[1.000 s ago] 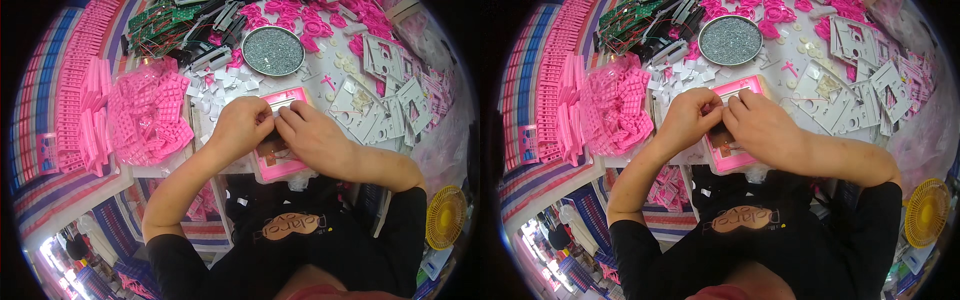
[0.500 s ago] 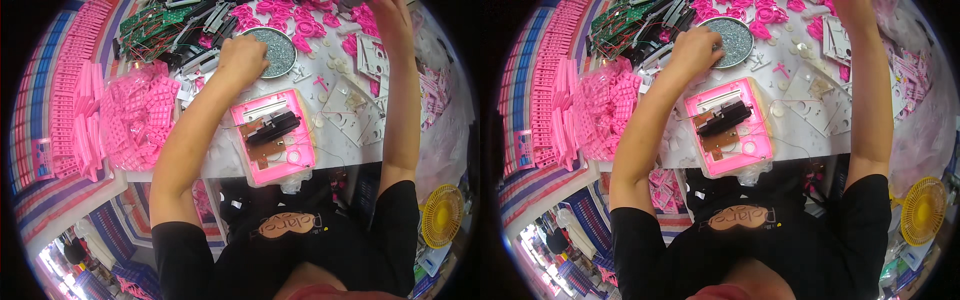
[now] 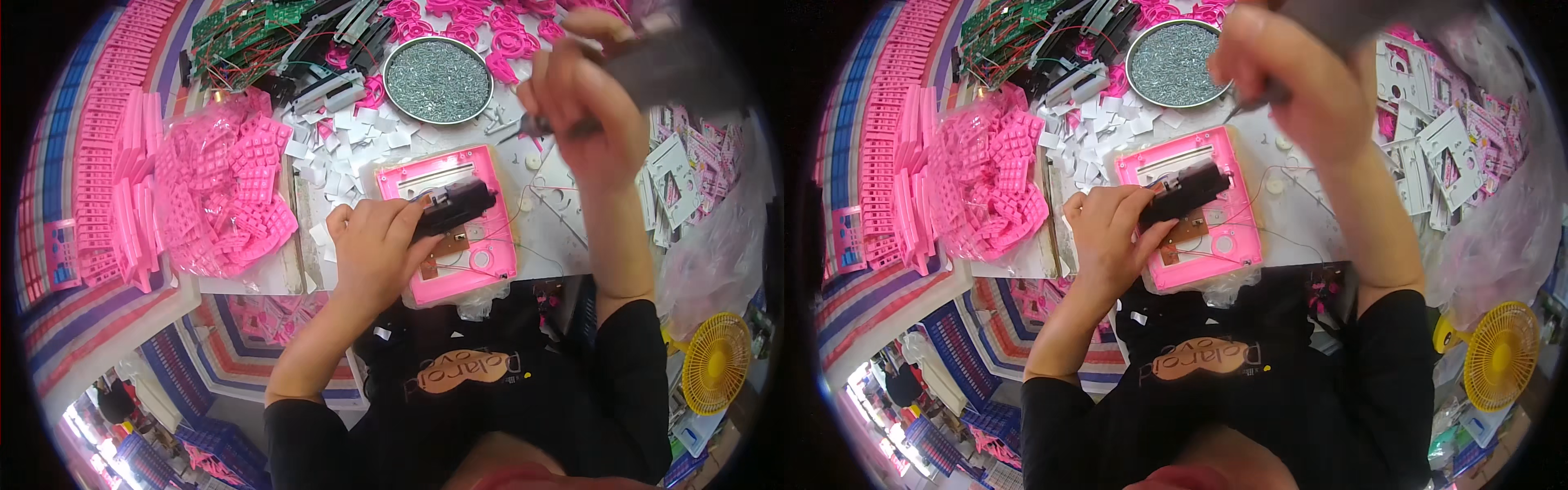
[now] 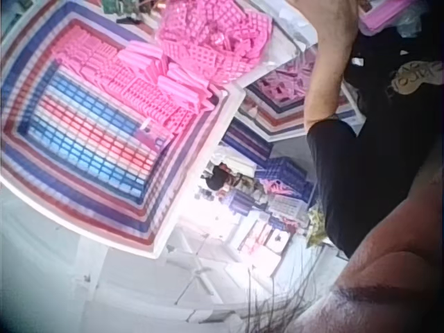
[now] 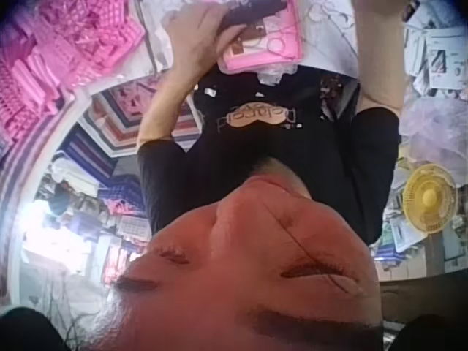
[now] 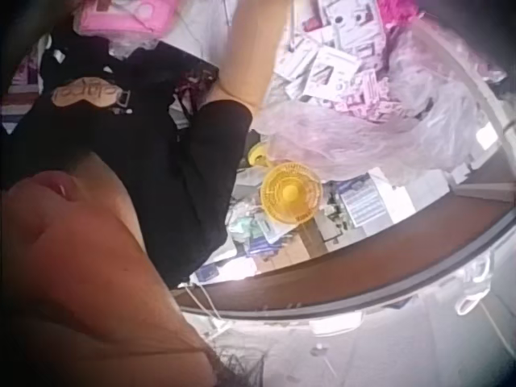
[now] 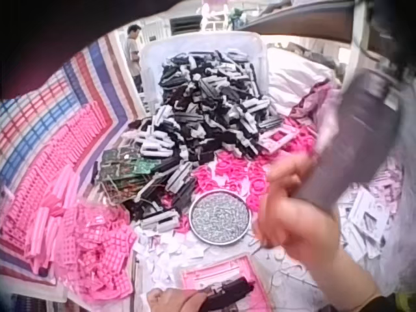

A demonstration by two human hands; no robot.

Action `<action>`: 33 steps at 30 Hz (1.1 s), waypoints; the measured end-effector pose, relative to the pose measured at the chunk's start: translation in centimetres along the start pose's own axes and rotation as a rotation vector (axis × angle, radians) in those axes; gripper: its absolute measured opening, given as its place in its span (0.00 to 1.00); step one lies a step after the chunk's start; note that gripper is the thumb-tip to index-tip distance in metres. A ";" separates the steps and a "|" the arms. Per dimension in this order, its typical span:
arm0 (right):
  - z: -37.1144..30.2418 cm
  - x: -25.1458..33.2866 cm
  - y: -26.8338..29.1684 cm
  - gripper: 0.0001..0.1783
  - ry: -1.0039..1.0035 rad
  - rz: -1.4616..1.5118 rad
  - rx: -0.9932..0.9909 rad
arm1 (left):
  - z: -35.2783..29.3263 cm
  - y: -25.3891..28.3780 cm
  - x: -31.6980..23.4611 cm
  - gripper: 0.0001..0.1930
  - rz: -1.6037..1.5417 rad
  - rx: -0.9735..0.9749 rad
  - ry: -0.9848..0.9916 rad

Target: Assembling components of a toy piggy bank using a hot glue gun.

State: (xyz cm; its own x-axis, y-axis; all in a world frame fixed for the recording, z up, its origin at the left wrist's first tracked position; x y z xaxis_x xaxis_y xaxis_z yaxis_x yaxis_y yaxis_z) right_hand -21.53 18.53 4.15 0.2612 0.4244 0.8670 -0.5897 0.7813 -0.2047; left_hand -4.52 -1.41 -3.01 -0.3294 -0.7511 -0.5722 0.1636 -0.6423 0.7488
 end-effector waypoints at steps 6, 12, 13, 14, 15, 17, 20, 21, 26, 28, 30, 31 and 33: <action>-3.1 0.7 -6.2 0.19 0.013 -0.077 0.104 | -0.7 0.2 0.3 0.25 -0.048 -0.089 -0.011; -3.5 -1.0 -7.7 0.19 -0.035 -0.052 0.232 | -1.4 -0.2 1.2 0.26 -0.095 -0.112 -0.014; -3.4 -1.1 -7.8 0.18 -0.026 -0.054 0.242 | -1.4 -0.2 1.2 0.27 -0.101 -0.110 -0.013; -3.3 -1.1 -7.9 0.18 -0.018 -0.056 0.251 | -1.4 -0.3 1.3 0.27 -0.108 -0.112 -0.014; -3.4 -1.2 -8.0 0.17 -0.005 -0.056 0.259 | -1.4 -0.2 1.3 0.27 -0.110 -0.113 -0.019; -3.3 -1.5 -7.8 0.17 0.030 -0.051 0.299 | -1.5 -0.2 1.3 0.27 -0.118 -0.111 -0.027; -3.2 -1.6 -7.9 0.18 0.025 -0.094 0.299 | -1.4 -0.1 1.4 0.27 -0.140 -0.108 -0.034; -3.2 -1.8 -7.9 0.18 0.025 -0.090 0.304 | -1.4 -0.1 1.5 0.27 -0.140 -0.113 -0.032; -3.2 -2.0 -8.0 0.17 0.045 -0.108 0.336 | -1.5 -0.3 1.5 0.25 -0.156 -0.117 -0.010; -3.0 -1.8 -8.1 0.17 0.076 -0.140 0.380 | -1.5 -0.3 1.6 0.24 -0.165 -0.125 -0.016; -2.7 -1.5 -8.2 0.16 0.109 -0.165 0.438 | -1.4 -0.3 1.5 0.26 -0.178 -0.149 -0.032; -2.7 -1.4 -8.2 0.15 0.125 -0.174 0.463 | -1.3 -0.3 1.5 0.27 -0.182 -0.160 -0.039; -2.8 -1.5 -8.3 0.14 0.160 -0.169 0.493 | -1.5 -0.4 1.6 0.28 -0.179 -0.149 -0.044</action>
State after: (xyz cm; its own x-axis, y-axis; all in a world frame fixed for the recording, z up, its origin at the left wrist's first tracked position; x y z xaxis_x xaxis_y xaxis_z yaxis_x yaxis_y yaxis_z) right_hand -14.89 12.72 3.21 0.4740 0.4060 0.7814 -0.8078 0.5537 0.2023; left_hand -3.68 -2.55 -4.74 -0.4052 -0.6181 -0.6736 0.2338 -0.7823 0.5773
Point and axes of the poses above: each hand's wrist, its own z-axis towards the middle knuckle, its own y-axis out of the back of the hand, x = y × z, the point moved 2 cm from there along z, towards the middle knuckle, and after that the axes turned 9 degrees about -z, right-handed, at the moved point
